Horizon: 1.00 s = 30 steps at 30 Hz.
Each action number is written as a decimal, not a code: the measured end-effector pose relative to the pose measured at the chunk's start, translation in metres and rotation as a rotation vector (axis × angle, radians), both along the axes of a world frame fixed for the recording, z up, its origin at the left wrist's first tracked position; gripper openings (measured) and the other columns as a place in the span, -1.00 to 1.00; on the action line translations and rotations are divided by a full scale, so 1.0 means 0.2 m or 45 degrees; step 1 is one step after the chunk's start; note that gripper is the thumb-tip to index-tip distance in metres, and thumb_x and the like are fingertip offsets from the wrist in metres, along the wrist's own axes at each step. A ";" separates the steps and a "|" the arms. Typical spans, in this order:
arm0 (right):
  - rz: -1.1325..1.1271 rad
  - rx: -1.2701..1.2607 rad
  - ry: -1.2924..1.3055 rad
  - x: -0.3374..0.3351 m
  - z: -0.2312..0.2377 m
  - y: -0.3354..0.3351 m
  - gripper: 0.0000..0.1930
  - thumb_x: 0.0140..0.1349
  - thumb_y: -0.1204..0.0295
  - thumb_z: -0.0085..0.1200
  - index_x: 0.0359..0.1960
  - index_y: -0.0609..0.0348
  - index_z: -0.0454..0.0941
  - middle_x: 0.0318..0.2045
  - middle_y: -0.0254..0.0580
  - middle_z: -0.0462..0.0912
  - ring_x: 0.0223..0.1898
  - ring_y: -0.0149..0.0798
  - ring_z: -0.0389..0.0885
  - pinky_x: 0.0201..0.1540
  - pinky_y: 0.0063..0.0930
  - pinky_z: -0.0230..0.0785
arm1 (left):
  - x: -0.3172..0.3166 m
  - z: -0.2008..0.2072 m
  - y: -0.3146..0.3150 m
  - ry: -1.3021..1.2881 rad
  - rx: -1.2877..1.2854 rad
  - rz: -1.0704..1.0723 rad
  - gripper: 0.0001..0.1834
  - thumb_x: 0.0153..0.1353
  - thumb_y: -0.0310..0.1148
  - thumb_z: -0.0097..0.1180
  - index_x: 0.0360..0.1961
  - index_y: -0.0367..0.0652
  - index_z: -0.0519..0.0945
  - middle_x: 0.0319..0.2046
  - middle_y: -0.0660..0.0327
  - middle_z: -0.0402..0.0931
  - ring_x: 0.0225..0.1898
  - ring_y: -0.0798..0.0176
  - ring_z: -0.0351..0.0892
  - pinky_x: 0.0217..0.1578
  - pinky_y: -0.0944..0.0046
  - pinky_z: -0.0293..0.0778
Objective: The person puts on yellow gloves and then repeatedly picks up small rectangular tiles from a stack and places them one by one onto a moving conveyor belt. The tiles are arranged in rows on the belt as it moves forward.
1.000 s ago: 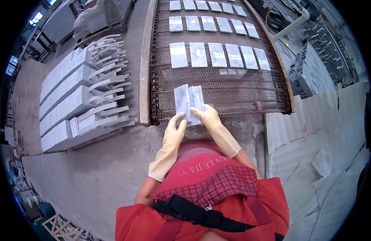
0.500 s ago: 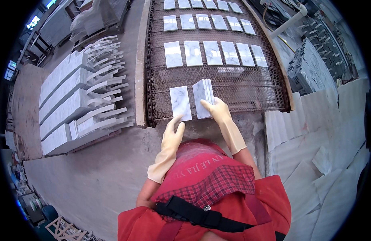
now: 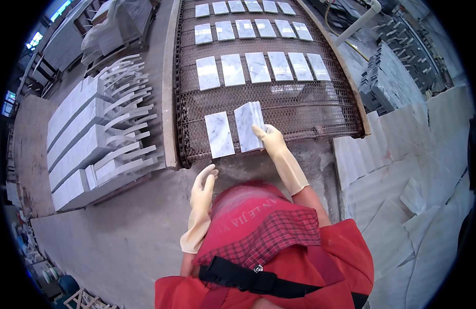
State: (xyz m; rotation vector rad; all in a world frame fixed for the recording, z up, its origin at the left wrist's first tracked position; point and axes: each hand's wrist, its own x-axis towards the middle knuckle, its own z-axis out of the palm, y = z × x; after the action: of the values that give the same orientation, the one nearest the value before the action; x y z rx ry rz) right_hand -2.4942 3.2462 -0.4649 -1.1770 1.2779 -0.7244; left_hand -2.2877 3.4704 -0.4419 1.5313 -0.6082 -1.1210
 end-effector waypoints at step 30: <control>-0.359 -0.175 0.478 -0.45 0.16 -0.18 -0.45 0.37 -0.10 0.20 -0.02 0.20 0.74 -0.23 -0.12 0.81 -0.16 -0.26 0.74 -0.03 -0.32 0.53 | 0.09 -0.21 0.24 0.074 0.170 0.169 -0.58 0.56 -0.32 0.03 0.37 -0.16 0.51 0.23 -0.02 0.60 0.30 0.08 0.57 0.38 0.13 0.42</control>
State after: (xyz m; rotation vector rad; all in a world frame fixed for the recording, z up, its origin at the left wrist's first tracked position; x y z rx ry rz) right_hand -2.5832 3.2101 -0.4333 -1.2995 1.7553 -0.8318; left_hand -2.2705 3.5188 -0.4831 1.6225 -0.3928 -1.1186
